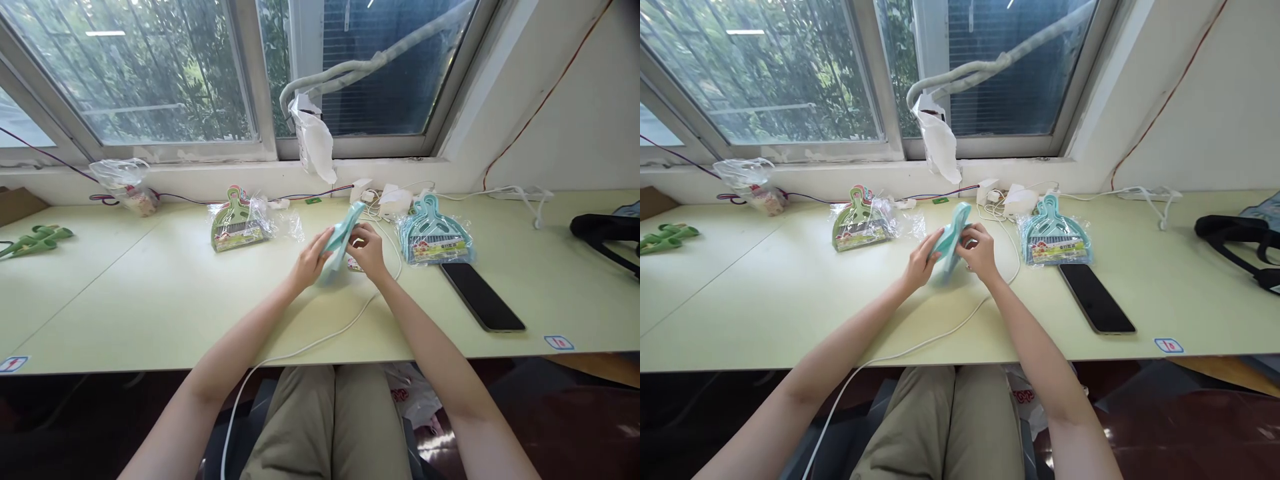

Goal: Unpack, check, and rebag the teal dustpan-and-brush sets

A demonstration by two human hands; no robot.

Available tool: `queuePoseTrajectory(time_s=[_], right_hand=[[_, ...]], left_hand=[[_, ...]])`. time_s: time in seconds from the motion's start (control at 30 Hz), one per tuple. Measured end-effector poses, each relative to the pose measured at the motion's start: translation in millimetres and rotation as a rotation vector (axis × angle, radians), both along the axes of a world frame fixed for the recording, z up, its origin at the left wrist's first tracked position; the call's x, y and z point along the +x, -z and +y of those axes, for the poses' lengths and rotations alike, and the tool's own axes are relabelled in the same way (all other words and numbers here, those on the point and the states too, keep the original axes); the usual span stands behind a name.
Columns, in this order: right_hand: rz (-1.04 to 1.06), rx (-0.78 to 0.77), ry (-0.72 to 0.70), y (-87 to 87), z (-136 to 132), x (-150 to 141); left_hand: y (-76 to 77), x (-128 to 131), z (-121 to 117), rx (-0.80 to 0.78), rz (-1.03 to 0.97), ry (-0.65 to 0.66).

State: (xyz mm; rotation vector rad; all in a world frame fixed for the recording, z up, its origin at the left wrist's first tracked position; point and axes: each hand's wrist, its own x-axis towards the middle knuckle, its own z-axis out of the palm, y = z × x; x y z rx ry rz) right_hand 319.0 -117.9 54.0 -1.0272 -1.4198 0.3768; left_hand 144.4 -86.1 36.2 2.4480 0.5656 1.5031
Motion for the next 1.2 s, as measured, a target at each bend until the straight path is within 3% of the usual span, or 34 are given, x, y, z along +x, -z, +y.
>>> queuePoseTrajectory(time_s=[0.13, 0.2, 0.3, 0.37, 0.43, 0.57, 0.7, 0.83, 1.0, 1.1, 1.2], right_hand=[[0.027, -0.081, -0.148, -9.5, -2, 9], [0.072, -0.082, -0.112, -14.7, -2, 18], [0.017, -0.033, 0.143, -21.1, -2, 37], [-0.162, -0.065, 0.365, -23.6, -3, 51], [-0.422, -0.199, 0.516, -24.1, -4, 59], [-0.834, -0.573, 0.615, -19.6, -4, 58], [-0.963, -0.741, 0.607, -14.3, -2, 49], [-0.985, -0.73, 0.597, -6.7, 0, 46], [-1.098, -0.534, 0.588, 15.8, 7, 53], [-1.122, -0.562, 0.56, 29.4, 14, 62], [-1.075, -0.556, 0.532, 35.1, 19, 70]], left_hand=[[-7.6, -20, 23, -0.197, -0.265, -0.28], [-9.7, -32, 40, -0.285, -0.391, -0.399], [-4.6, -46, 61, -0.499, -0.354, -0.408], [3.1, -50, 70, -0.672, -0.216, -0.338], [10.8, -50, 73, -0.764, -0.023, -0.313], [17.6, -44, 67, -0.636, 0.386, -0.483], [15.2, -41, 58, -0.538, 0.52, -0.607], [12.3, -42, 55, -0.541, 0.524, -0.607], [14.5, -45, 56, -0.54, 0.52, -0.523], [20.9, -46, 62, -0.544, 0.452, -0.49], [27.0, -47, 72, -0.662, 0.328, -0.406]])
